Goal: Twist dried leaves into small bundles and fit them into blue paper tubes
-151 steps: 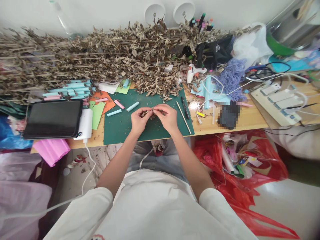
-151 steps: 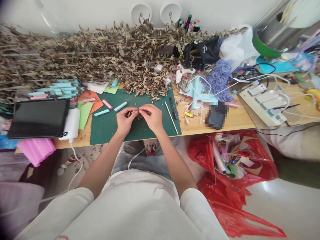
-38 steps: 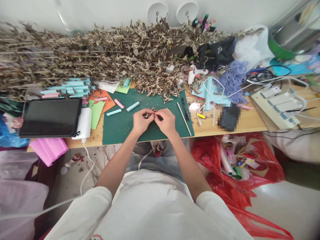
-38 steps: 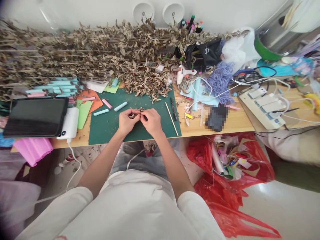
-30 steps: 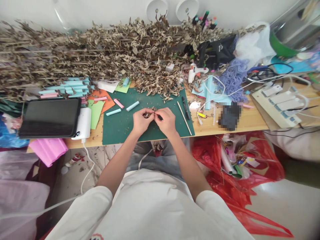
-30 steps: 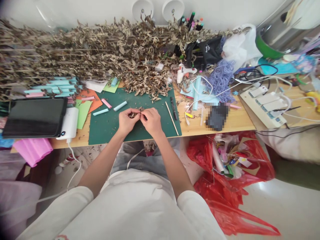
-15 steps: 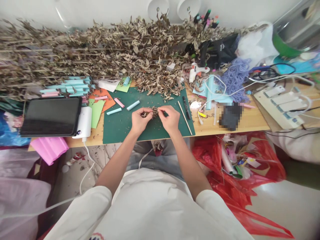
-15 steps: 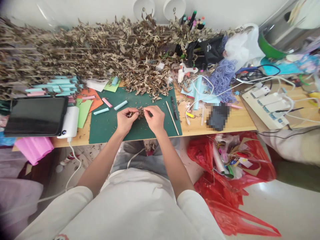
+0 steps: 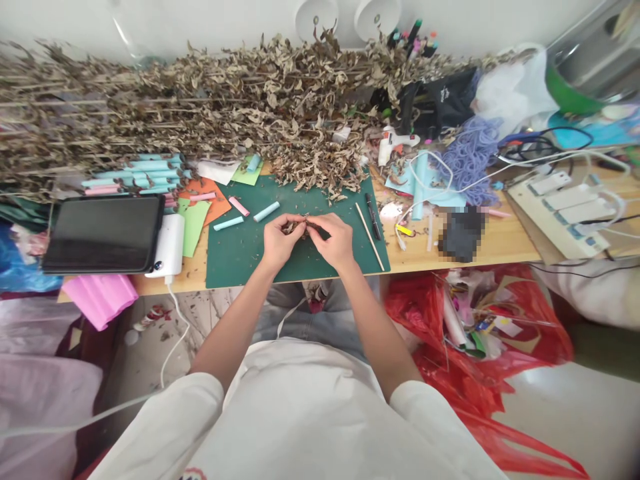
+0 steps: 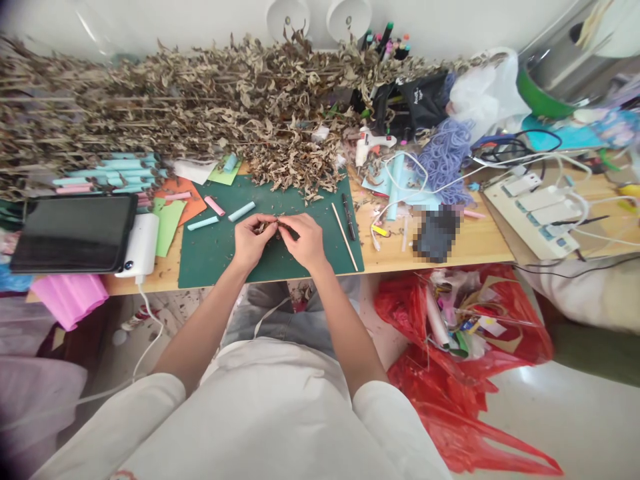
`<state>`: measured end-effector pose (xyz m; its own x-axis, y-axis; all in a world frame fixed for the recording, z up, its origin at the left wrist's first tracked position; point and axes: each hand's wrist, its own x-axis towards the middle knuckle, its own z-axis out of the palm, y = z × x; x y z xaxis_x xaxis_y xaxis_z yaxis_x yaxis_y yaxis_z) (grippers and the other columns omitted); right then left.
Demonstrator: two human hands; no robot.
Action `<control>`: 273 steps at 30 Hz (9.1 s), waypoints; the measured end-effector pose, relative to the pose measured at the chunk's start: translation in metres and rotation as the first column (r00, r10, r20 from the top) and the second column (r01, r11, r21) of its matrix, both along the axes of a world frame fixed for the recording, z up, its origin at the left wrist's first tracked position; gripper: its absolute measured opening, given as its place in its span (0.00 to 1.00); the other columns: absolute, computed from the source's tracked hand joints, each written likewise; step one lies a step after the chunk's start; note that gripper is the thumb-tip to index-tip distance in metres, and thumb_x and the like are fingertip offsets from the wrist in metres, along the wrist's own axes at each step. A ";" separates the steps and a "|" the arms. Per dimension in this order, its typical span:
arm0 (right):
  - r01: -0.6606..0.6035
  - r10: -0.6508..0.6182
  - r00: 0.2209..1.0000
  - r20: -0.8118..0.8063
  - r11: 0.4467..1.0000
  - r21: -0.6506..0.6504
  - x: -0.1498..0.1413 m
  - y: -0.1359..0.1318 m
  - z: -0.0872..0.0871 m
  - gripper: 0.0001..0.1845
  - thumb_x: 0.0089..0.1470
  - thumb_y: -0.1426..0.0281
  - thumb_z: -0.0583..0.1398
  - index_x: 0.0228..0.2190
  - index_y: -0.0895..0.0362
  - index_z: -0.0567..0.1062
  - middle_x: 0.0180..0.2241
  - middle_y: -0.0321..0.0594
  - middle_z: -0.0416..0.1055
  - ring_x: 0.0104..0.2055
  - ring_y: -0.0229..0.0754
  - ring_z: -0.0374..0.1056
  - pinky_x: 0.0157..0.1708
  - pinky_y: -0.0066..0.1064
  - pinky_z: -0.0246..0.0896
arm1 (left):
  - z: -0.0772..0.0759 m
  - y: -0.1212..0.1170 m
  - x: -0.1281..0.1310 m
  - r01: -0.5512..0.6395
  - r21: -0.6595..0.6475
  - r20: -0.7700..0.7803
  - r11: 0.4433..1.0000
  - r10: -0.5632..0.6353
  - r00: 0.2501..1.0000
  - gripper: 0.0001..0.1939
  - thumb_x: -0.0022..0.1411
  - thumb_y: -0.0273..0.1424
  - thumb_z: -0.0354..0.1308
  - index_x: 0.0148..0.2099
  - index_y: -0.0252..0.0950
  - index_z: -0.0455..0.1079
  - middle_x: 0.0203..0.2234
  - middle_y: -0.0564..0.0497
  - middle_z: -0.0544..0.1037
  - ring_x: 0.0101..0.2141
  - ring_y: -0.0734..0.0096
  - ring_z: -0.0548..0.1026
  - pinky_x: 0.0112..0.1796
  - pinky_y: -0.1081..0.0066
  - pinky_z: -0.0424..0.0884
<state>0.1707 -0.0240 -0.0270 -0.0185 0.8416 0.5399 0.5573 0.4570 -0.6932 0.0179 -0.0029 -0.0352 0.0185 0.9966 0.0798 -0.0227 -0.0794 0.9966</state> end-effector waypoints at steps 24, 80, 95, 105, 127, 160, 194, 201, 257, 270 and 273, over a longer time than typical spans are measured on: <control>0.161 -0.168 0.981 0.102 0.985 0.066 0.000 0.003 -0.012 0.08 0.57 0.75 0.58 0.29 0.53 0.74 0.33 0.42 0.77 0.39 0.45 0.70 0.42 0.39 0.67 | 0.006 -0.005 0.006 -0.041 0.048 -0.190 0.998 0.049 0.981 0.04 0.54 0.29 0.64 0.34 0.36 0.78 0.33 0.50 0.82 0.31 0.71 0.77 0.35 0.71 0.71; 0.110 -0.109 0.939 0.326 0.994 0.015 -0.002 -0.005 -0.009 0.11 0.63 0.70 0.55 0.35 0.54 0.78 0.34 0.44 0.73 0.40 0.48 0.65 0.40 0.42 0.58 | 0.011 -0.007 0.006 -0.015 0.085 -0.290 0.996 0.039 0.956 0.04 0.53 0.28 0.64 0.34 0.37 0.79 0.30 0.50 0.83 0.32 0.68 0.78 0.38 0.68 0.74; 0.070 -0.076 0.992 0.104 0.996 0.064 -0.002 -0.005 -0.004 0.10 0.61 0.70 0.55 0.32 0.53 0.76 0.33 0.42 0.76 0.37 0.45 0.68 0.40 0.40 0.66 | 0.006 -0.003 0.002 0.060 0.051 -0.122 0.997 -0.053 0.991 0.05 0.52 0.31 0.66 0.33 0.36 0.78 0.32 0.48 0.82 0.33 0.69 0.79 0.38 0.69 0.74; 0.101 -0.100 0.995 -0.022 0.994 0.038 0.001 -0.002 0.001 0.11 0.63 0.69 0.56 0.34 0.54 0.79 0.34 0.42 0.78 0.39 0.43 0.73 0.42 0.37 0.70 | 0.003 -0.003 0.001 0.009 0.032 -0.016 0.999 -0.008 1.000 0.07 0.53 0.32 0.67 0.33 0.35 0.77 0.32 0.49 0.82 0.32 0.71 0.78 0.36 0.72 0.74; 0.039 -0.039 0.999 -0.012 0.999 0.022 -0.002 -0.001 -0.003 0.07 0.60 0.73 0.60 0.34 0.53 0.78 0.35 0.40 0.80 0.39 0.43 0.72 0.42 0.38 0.71 | 0.007 -0.002 0.002 0.061 -0.001 -0.064 0.998 -0.060 0.996 0.08 0.53 0.31 0.65 0.37 0.35 0.77 0.30 0.51 0.80 0.28 0.75 0.74 0.32 0.74 0.70; 0.016 -0.016 0.998 0.063 1.000 0.010 0.000 -0.001 -0.003 0.11 0.61 0.70 0.59 0.44 0.50 0.79 0.43 0.41 0.78 0.48 0.47 0.70 0.51 0.46 0.69 | 0.004 -0.003 0.005 0.035 0.044 -0.085 0.998 -0.032 0.996 0.08 0.55 0.30 0.63 0.38 0.36 0.71 0.31 0.52 0.77 0.29 0.75 0.74 0.34 0.74 0.70; 0.177 -0.192 0.963 0.188 0.980 0.090 -0.001 0.003 -0.012 0.09 0.63 0.71 0.56 0.35 0.54 0.77 0.37 0.44 0.78 0.41 0.48 0.70 0.43 0.43 0.67 | 0.001 -0.003 0.001 -0.058 -0.009 -0.108 0.998 0.057 0.992 0.09 0.54 0.35 0.67 0.36 0.35 0.78 0.31 0.50 0.81 0.29 0.73 0.75 0.34 0.72 0.72; 0.140 -0.143 0.983 0.116 0.990 0.034 -0.001 0.000 -0.007 0.13 0.63 0.73 0.54 0.41 0.53 0.78 0.41 0.45 0.77 0.45 0.49 0.70 0.46 0.44 0.68 | 0.004 -0.003 0.001 -0.001 0.077 -0.114 0.997 0.010 0.993 0.11 0.56 0.36 0.67 0.40 0.36 0.77 0.39 0.47 0.79 0.40 0.68 0.78 0.43 0.70 0.75; 0.153 -0.150 0.979 -0.135 0.988 0.017 0.001 0.001 0.000 0.09 0.60 0.71 0.57 0.34 0.53 0.78 0.39 0.43 0.79 0.44 0.43 0.75 0.47 0.39 0.72 | 0.001 -0.001 0.003 -0.020 -0.021 -0.002 1.000 0.020 1.000 0.11 0.52 0.36 0.70 0.35 0.35 0.78 0.33 0.49 0.81 0.31 0.72 0.77 0.34 0.72 0.74; 0.037 -0.038 0.999 -0.018 0.999 -0.027 0.001 0.002 -0.009 0.08 0.63 0.68 0.59 0.37 0.53 0.80 0.37 0.41 0.80 0.40 0.43 0.73 0.44 0.37 0.69 | 0.000 -0.003 0.002 0.049 -0.009 0.008 0.999 -0.049 0.999 0.13 0.52 0.37 0.70 0.38 0.35 0.78 0.34 0.49 0.81 0.29 0.74 0.77 0.34 0.72 0.75; 0.023 -0.022 0.999 0.048 0.999 -0.024 0.001 0.002 -0.009 0.09 0.64 0.69 0.57 0.37 0.54 0.78 0.37 0.42 0.78 0.40 0.44 0.70 0.43 0.37 0.68 | 0.000 -0.003 0.002 0.040 -0.015 -0.024 0.999 -0.040 0.999 0.11 0.52 0.35 0.68 0.37 0.35 0.77 0.33 0.49 0.81 0.29 0.73 0.77 0.33 0.73 0.74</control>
<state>0.1714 -0.0223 -0.0365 -0.0247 0.8550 0.5180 0.6003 0.4270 -0.6762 0.0194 -0.0056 -0.0349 0.0602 0.9961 0.0646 -0.0018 -0.0647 0.9979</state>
